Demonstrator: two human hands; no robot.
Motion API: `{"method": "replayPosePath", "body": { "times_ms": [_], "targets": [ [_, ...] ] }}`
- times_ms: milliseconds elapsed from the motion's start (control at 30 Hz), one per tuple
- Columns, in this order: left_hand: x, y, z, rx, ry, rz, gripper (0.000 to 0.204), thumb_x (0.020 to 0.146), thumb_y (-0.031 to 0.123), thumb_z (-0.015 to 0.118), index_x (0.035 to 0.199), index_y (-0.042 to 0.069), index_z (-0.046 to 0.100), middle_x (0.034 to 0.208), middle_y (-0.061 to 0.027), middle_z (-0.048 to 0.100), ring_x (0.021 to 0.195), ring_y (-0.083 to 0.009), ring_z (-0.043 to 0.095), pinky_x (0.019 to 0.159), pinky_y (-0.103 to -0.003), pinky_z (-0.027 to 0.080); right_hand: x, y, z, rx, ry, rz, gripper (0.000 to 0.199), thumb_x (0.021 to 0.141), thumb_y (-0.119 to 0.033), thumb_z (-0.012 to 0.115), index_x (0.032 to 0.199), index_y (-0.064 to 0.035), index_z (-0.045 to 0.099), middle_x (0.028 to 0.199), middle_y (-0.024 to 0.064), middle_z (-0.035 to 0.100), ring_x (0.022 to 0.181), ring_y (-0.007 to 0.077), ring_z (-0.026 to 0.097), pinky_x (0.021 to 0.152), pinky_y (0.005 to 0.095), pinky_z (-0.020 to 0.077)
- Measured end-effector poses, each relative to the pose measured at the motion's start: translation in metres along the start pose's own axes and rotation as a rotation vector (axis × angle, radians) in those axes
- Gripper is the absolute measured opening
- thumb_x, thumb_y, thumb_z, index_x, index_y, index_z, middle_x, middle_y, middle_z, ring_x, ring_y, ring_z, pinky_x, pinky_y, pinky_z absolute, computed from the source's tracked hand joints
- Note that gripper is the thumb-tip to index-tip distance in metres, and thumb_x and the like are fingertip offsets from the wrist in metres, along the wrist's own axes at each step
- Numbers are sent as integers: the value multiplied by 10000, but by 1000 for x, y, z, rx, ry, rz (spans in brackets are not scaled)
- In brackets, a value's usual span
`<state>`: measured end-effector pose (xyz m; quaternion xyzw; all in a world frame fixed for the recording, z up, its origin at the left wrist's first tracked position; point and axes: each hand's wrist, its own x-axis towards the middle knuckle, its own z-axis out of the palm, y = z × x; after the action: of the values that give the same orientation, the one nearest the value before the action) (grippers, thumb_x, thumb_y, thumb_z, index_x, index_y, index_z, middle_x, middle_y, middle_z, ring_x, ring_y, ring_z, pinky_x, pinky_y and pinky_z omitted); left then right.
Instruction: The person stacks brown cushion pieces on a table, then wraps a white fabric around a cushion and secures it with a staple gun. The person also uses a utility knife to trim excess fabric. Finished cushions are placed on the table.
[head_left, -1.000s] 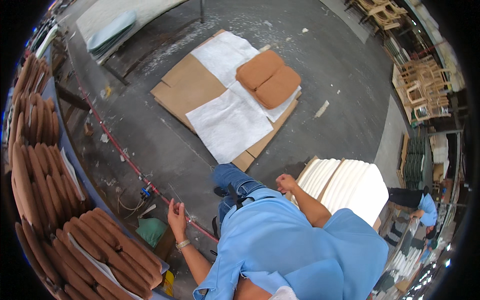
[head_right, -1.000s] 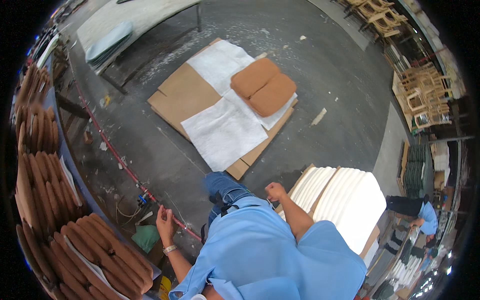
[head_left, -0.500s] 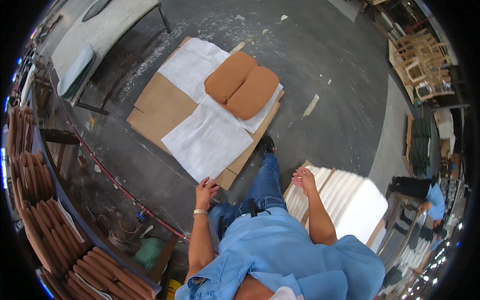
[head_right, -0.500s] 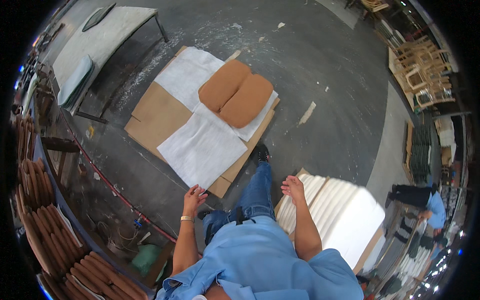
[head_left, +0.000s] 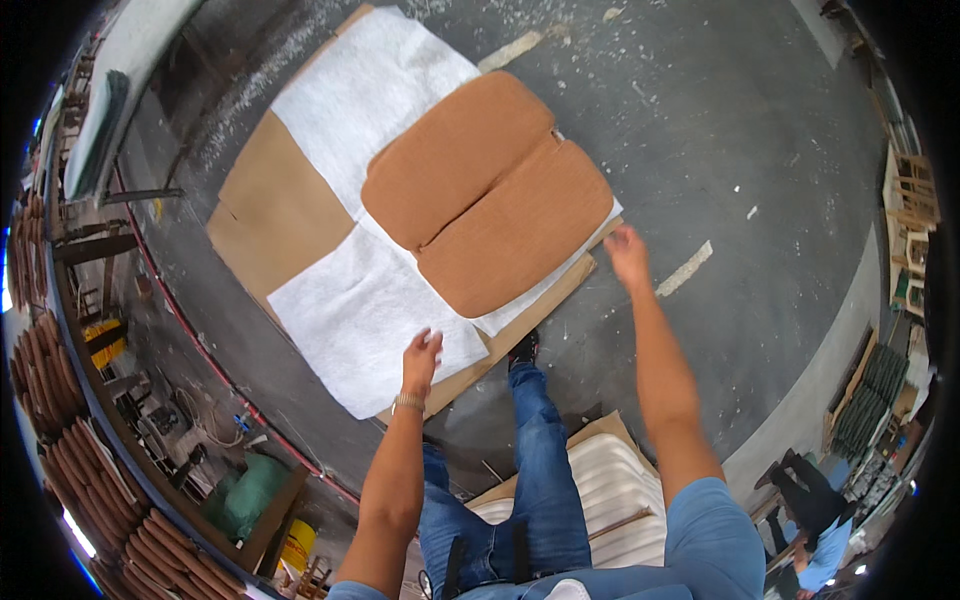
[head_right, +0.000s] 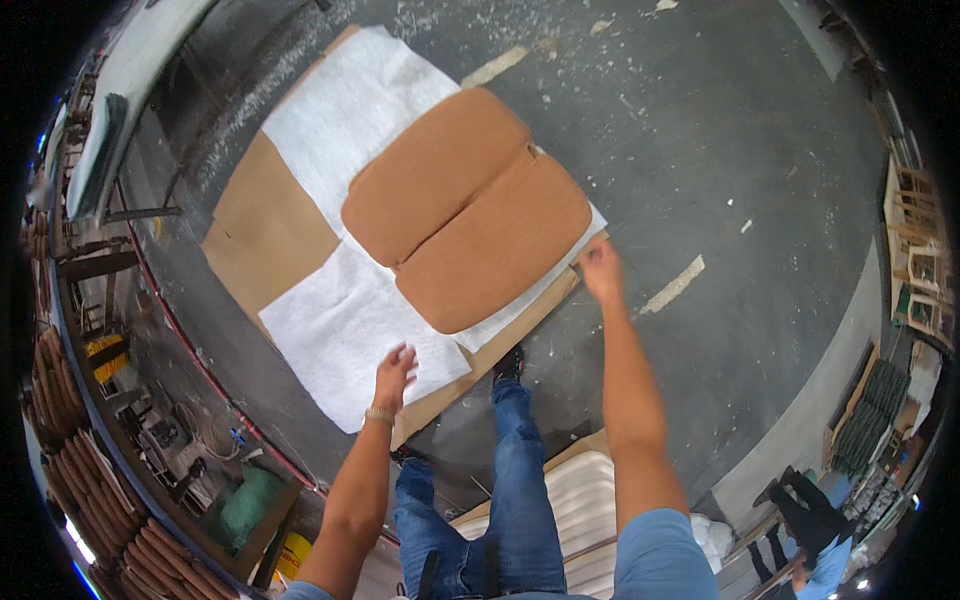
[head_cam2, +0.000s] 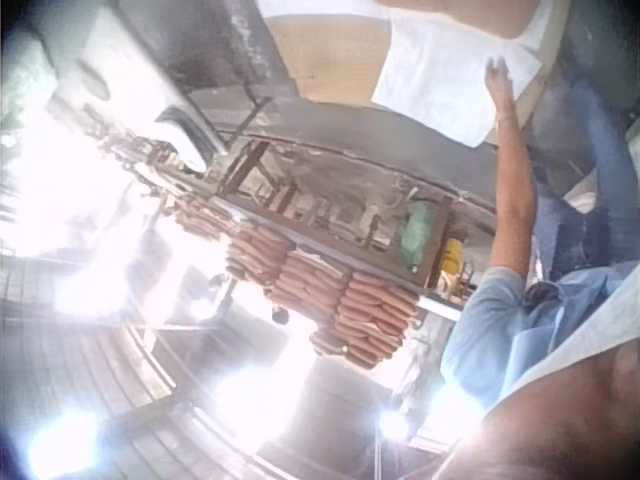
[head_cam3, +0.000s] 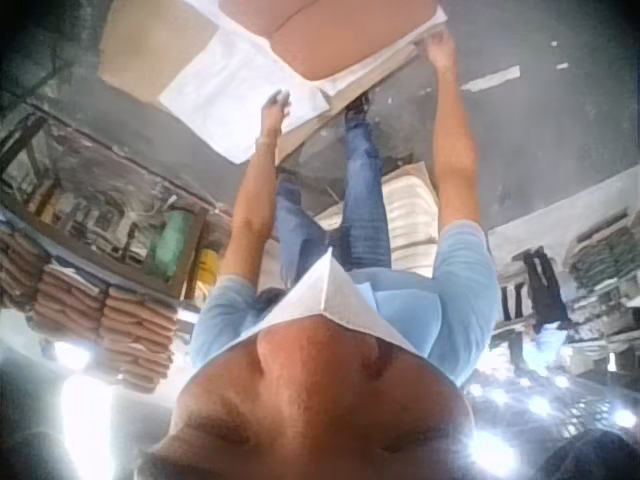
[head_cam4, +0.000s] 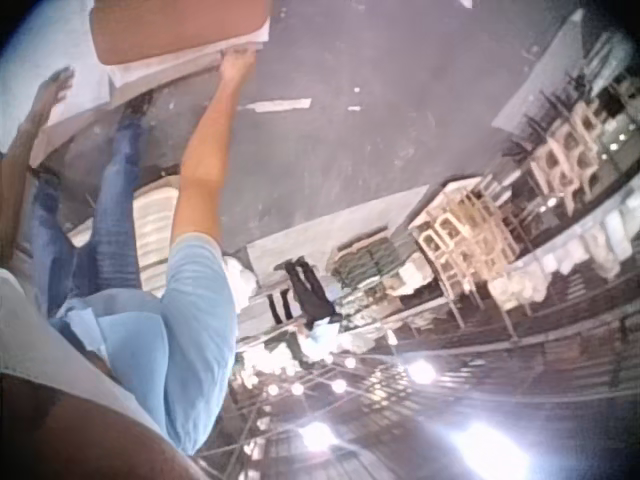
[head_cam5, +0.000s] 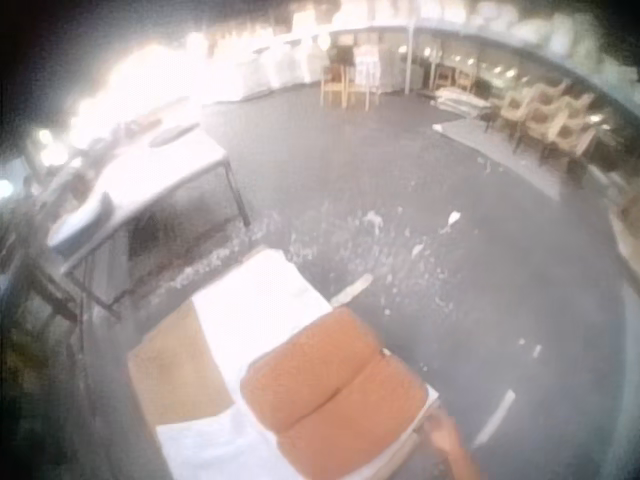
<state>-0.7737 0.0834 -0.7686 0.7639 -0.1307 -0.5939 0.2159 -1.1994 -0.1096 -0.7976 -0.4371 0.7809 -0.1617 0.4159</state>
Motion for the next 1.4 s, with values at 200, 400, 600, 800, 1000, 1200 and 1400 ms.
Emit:
{"method": "replayPosePath", "body": {
  "times_ms": [200,400,600,800,1000,1200,1400],
  "targets": [
    [94,41,75,-205,74,22,768,881,416,818,1394,-71,518,1099,-119,693,918,-163,635,756,-294,509,104,-3,32,-49,173,-174,708,825,-277,830,1391,15,522,1368,224,597,1234,341,609,1053,438,480],
    [51,31,58,-252,32,92,608,889,265,827,1341,-62,588,1167,-135,692,1030,-188,649,908,-326,528,52,-23,-8,568,-37,126,719,809,-227,867,1386,-1,503,1350,165,597,1238,282,591,1051,412,476],
    [12,90,26,-218,110,349,523,910,176,792,1330,-66,597,1210,-106,689,1072,-169,642,966,-328,506,47,-104,-41,736,-71,-225,672,852,-237,838,1367,10,482,1285,145,605,1207,252,595,1016,400,490],
    [157,165,-3,-201,207,451,473,951,315,751,1253,-28,631,1090,-92,708,1009,-168,674,891,-333,560,202,-191,39,246,-110,-408,704,892,-378,794,1394,33,522,1302,160,629,1200,250,595,1034,366,460],
    [200,160,30,-303,134,591,894,924,379,770,1513,-32,237,1421,-176,530,1311,-249,502,1124,-388,387,273,-144,60,527,-438,-152,710,966,-542,610,1494,-73,532,1522,103,528,1426,249,454,1181,474,324],
    [164,149,21,-736,163,460,1039,872,314,835,1622,23,177,1570,-176,431,1384,-260,480,1140,-377,421,239,-150,47,348,-460,-107,977,903,-661,645,1614,-78,311,1637,115,358,1514,285,310,1223,456,241],
    [34,88,-27,-397,71,321,720,890,327,809,1488,39,530,1314,-93,677,1078,-144,637,899,-314,535,22,1,-57,638,-848,265,797,981,-535,591,1581,-66,355,1586,110,434,1453,292,416,1186,436,343]
  ]
}}
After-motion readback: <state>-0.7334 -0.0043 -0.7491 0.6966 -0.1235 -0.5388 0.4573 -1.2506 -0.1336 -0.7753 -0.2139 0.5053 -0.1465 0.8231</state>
